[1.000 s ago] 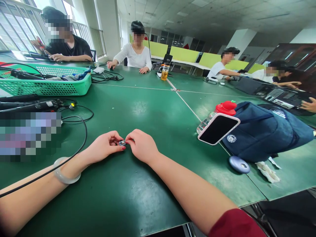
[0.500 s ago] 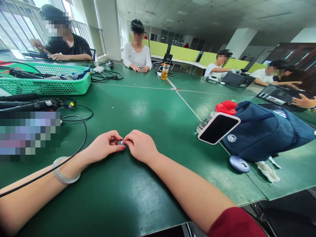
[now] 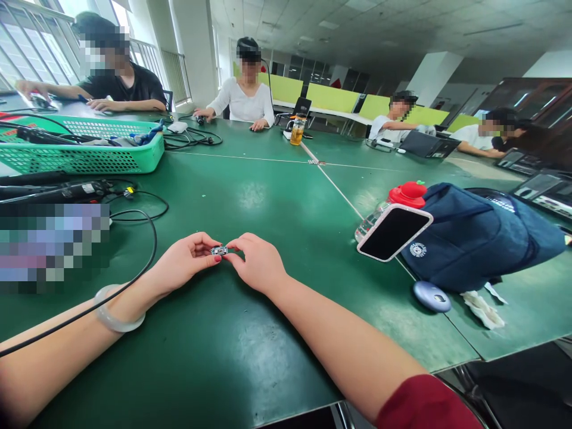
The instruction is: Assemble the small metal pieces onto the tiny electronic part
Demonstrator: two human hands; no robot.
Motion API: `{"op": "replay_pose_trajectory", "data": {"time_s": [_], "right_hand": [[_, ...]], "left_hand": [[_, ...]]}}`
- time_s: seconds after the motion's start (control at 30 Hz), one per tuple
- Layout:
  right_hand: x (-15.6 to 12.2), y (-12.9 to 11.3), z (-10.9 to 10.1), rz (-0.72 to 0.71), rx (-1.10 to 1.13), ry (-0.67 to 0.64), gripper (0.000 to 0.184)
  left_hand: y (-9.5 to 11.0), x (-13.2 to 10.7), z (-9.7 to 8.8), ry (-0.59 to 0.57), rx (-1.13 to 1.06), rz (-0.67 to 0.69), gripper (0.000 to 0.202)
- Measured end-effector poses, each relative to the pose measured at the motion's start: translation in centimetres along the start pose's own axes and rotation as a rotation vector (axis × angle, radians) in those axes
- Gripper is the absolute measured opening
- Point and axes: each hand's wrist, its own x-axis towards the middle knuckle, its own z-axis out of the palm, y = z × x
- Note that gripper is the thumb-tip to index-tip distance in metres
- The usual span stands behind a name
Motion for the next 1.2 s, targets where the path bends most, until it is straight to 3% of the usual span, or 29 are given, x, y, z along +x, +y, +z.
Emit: {"op": "replay_pose_trajectory", "data": {"time_s": [0.3,0.6,0.7,0.83,0.93,1.03,1.2], "right_hand": [[-0.1,-0.2,0.4,0.000,-0.070,0.046,0.018],[-0.2,-1.0,0.6,-0.030,-0.233,-0.088,0.030],[-0.7,-0.4,-0.8,0.032,-0.306,-0.090,0.032],[-2.8,2.4,-4.3,0.083,-0.452,-0.088,0.042],[-6.2,5.4,-7.5,0.126,-0.696,0.054,0.047],[-10.2,8.3,-10.0,0.324,-0.948,0.285,0.058],[-13.3,12.1,-12.0,0.589,-0.974,0.257,0.068]], "left_hand": [[0.3,-0.4,0.1,-0.043,-0.194,-0.073,0.048],[0.1,-0.3,0.0,-0.043,-0.264,-0.187,0.045],[-0.1,-0.3,-0.1,-0.005,-0.275,-0.184,0.038],[-0.4,-0.1,-0.3,0.034,-0.272,-0.175,0.032],[-0.4,-0.1,-0.3,0.044,-0.278,-0.182,0.029],[-0.2,-0.2,-0.3,0.055,-0.295,-0.189,0.027],[0.1,-0.4,-0.2,0.072,-0.298,-0.186,0.026]]}}
